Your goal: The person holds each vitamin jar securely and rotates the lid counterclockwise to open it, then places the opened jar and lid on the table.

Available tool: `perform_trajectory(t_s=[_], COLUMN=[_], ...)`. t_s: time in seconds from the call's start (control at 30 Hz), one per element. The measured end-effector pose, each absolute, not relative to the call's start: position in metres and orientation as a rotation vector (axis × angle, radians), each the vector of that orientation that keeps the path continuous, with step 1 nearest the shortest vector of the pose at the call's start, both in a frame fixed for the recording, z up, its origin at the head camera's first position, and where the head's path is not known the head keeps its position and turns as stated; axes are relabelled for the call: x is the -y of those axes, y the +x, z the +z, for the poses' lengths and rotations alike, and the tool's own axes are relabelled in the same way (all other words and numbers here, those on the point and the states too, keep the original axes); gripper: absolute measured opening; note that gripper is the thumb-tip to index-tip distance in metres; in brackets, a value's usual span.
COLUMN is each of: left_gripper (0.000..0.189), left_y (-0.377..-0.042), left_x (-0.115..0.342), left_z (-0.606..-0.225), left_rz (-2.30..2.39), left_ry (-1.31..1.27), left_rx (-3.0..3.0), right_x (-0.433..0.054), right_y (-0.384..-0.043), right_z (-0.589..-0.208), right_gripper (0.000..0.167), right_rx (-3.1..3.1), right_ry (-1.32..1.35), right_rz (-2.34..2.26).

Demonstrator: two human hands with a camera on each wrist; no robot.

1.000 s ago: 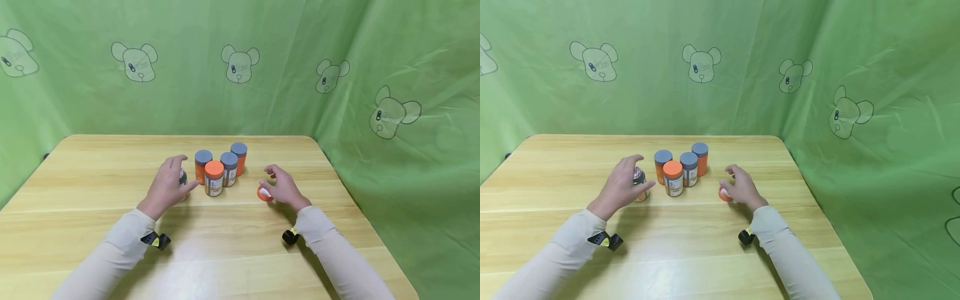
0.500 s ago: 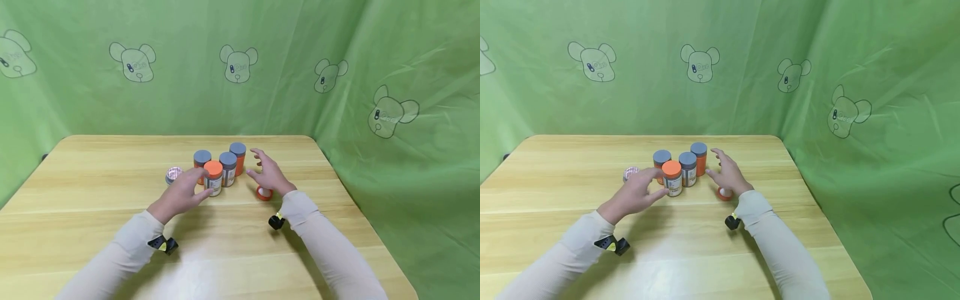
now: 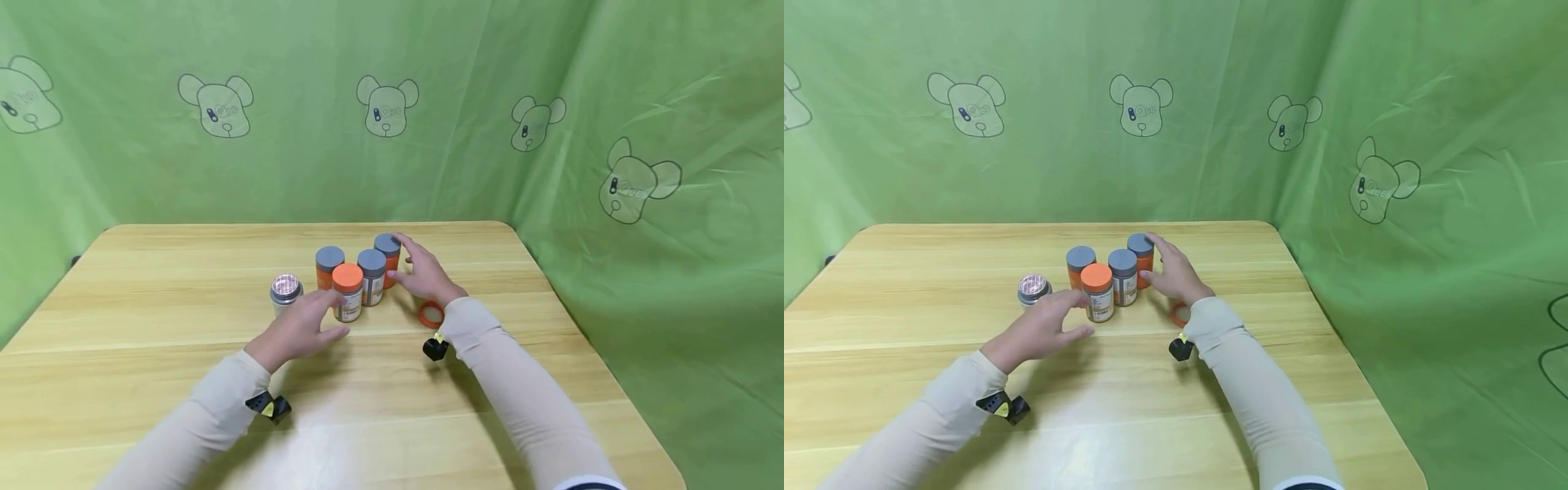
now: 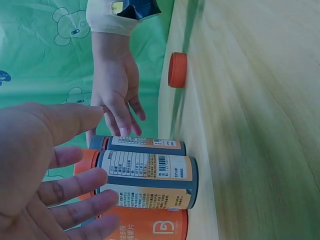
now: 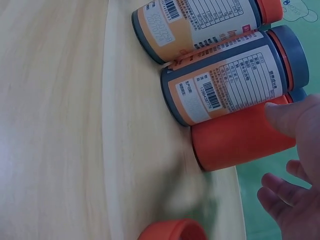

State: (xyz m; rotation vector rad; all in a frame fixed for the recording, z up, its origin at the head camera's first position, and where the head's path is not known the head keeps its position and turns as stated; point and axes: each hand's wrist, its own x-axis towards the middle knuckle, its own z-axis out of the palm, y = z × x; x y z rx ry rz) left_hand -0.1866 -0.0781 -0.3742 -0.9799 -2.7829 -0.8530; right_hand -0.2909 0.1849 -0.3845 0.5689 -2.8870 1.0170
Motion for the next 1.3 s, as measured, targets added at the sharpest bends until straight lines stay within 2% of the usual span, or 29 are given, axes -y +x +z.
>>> perform_trajectory(t_s=[0.2, 0.5, 0.97, 1.1, 1.3], left_gripper=[0.045, 0.041, 0.040, 0.040, 0.040], left_y=[-0.186, -0.185, -0.189, -0.188, -0.189], left_x=[0.078, 0.082, 0.083, 0.082, 0.081], left_z=[-0.377, -0.384, -0.381, -0.382, -0.380], left_rz=[-0.836, -0.871, -0.878, -0.884, -0.887], left_ry=[-0.971, -0.974, -0.984, -0.992, -0.986], left_rx=[2.791, 2.794, 2.797, 2.800, 2.789], right_x=[-0.180, -0.176, -0.180, -0.184, -0.191], right_y=[-0.293, -0.292, -0.293, -0.290, -0.286], right_z=[-0.384, -0.388, -0.389, -0.392, -0.387], right_gripper=[0.069, 0.067, 0.053, 0.057, 0.071], right_rx=[2.899, 2.911, 2.839, 2.836, 2.834], right_ry=[0.598, 0.560, 0.424, 0.369, 0.331], right_rz=[0.970, 1.017, 1.099, 1.089, 1.027])
